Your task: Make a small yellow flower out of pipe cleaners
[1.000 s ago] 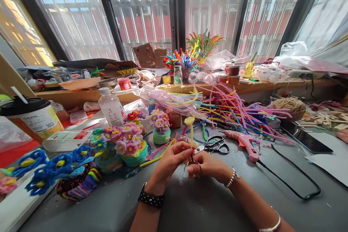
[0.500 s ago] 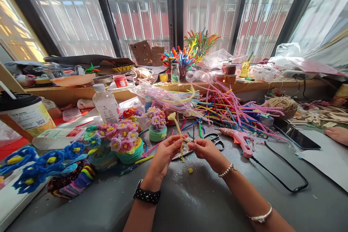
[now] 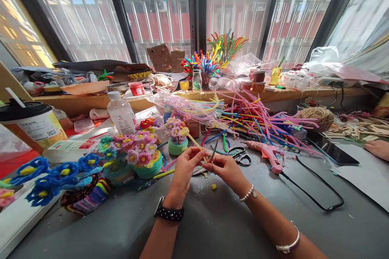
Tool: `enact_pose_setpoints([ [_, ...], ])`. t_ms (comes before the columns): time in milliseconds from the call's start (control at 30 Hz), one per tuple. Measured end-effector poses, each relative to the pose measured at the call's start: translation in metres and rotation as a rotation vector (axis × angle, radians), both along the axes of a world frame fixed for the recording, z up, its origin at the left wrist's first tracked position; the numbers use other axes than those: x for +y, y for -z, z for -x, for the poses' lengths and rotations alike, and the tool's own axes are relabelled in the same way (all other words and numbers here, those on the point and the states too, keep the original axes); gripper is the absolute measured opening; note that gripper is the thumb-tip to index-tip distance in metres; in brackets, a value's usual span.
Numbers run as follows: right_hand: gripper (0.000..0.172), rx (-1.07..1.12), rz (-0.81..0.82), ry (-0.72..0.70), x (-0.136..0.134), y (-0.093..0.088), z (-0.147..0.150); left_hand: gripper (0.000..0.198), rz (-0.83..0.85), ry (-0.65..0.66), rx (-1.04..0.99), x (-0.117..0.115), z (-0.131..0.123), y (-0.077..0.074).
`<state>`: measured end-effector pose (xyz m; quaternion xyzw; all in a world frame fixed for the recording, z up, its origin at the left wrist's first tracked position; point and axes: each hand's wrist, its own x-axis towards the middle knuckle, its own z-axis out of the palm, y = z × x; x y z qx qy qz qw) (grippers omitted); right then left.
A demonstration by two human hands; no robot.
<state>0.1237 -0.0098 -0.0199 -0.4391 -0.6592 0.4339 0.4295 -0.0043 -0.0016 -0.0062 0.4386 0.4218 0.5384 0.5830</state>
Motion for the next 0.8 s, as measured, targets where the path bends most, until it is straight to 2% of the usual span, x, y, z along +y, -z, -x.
enact_pose_setpoints([
  [267, 0.036, 0.092, 0.082, -0.007, 0.0020, 0.0018, -0.0008, 0.019, -0.056, -0.066, 0.084, 0.0004, 0.0006, 0.0011],
  [433, 0.037, 0.003, 0.044, -0.007, 0.0010, 0.0000, -0.0009, 0.022, -0.071, -0.073, 0.118, 0.0011, -0.0007, 0.0045],
  [533, 0.038, -0.018, 0.050, 0.005, 0.0001, -0.0015, 0.0004, 0.024, -0.044, -0.053, 0.060, 0.0010, -0.0019, 0.0034],
  [667, 0.035, 0.063, 0.073, 0.020, -0.0007, -0.0020, 0.0008, 0.023, 0.028, -0.001, -0.075, 0.0002, -0.0005, -0.0006],
  [800, 0.033, 0.122, 0.138, 0.004, -0.0022, -0.0036, 0.0001, 0.022, 0.053, -0.013, -0.183, 0.0002, 0.0024, -0.0023],
])
